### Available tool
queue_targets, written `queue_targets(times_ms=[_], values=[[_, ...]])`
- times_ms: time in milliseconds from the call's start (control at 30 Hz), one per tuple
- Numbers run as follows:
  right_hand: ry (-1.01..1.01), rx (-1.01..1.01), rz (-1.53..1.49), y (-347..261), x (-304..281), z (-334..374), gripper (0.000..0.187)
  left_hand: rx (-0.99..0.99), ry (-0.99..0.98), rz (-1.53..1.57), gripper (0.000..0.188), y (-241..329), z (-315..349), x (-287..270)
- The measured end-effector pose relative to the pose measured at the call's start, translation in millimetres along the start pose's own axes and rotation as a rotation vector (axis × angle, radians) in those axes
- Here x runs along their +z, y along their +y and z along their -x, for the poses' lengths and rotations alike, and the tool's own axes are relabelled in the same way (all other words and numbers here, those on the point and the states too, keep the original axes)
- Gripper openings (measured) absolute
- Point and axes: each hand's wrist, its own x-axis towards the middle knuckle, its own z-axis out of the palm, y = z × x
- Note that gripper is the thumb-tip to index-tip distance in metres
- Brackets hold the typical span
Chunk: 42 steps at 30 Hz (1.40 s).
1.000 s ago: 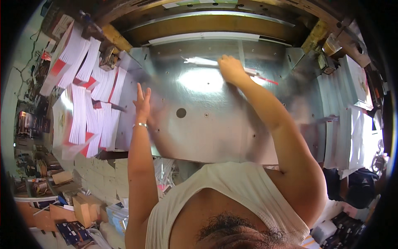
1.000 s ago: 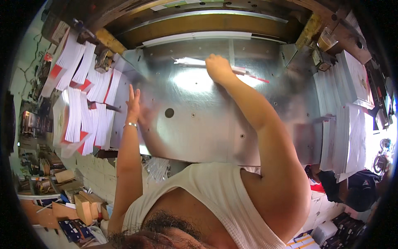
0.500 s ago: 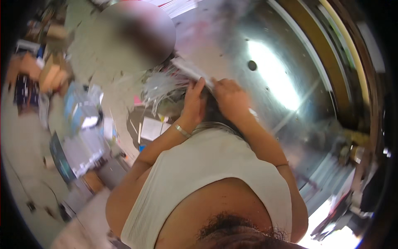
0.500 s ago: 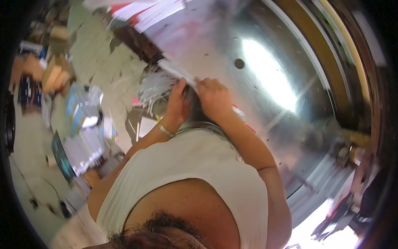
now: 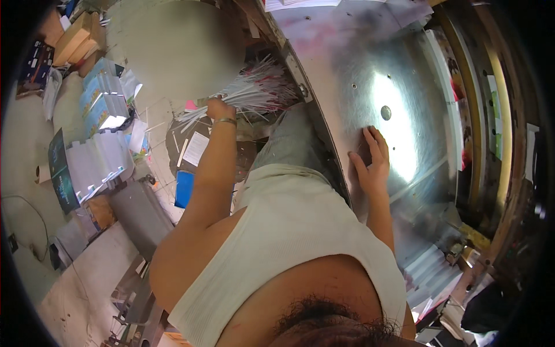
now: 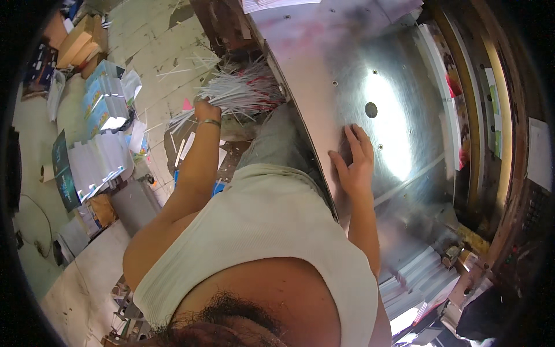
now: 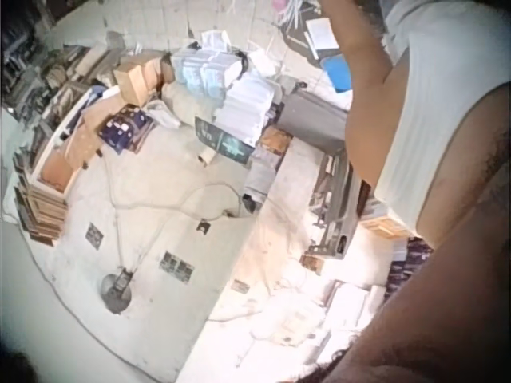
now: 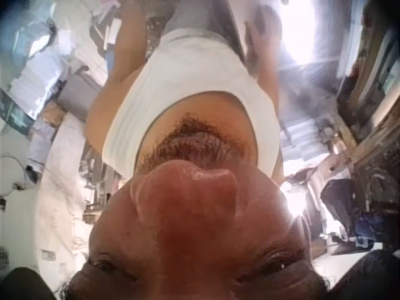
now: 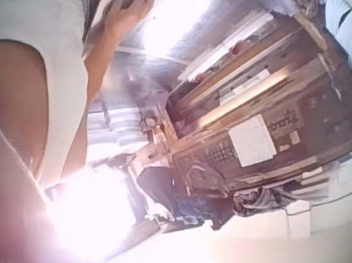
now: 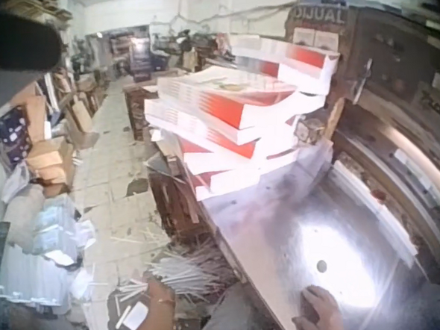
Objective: The person clears paper scraps from a cutting machine table, aligns and stacks printed booklets by hand, loads the booklets into the machine, and operates the machine to trim the edges.
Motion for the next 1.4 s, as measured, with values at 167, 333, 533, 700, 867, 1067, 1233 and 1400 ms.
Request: queue_targets(times_ms=[167, 333, 533, 700, 867, 1067, 1233, 1400], values=[[0.029, 0.063, -0.025, 7, -11, 16, 0.062, 0.255, -0.128, -0.601, 0.075, -6, -18, 23], [0.293, 0.449, -0.121, 93, -49, 44, 0.065, 0.802, -0.005, -0.003, 0.099, 73, 108, 81], [0.849, 0.718, -0.385, 312, -124, 89, 0.067, 1.458, -0.621, -0.747, 0.077, 146, 253, 120], [0.732, 1.006, -0.585, 415, -203, 74, 0.085, 1.442, -0.582, -1.190, 0.075, 142, 271, 137], [0.995, 1.077, -0.120, 503, -226, 56, 0.081, 1.483, -0.604, -1.159, 0.074, 146, 289, 144], [1.214, 1.120, -1.026, 480, -242, 16, 0.043, 1.459, -0.547, -1.166, 0.071, 144, 277, 133], [1.162, 1.066, -0.816, 494, -240, 30, 0.031, 1.489, -0.572, -1.160, 0.066, 143, 276, 145], [0.995, 1.014, -0.903, 456, -221, 67, 0.046, 1.477, -0.539, -1.114, 0.068, 146, 272, 131]])
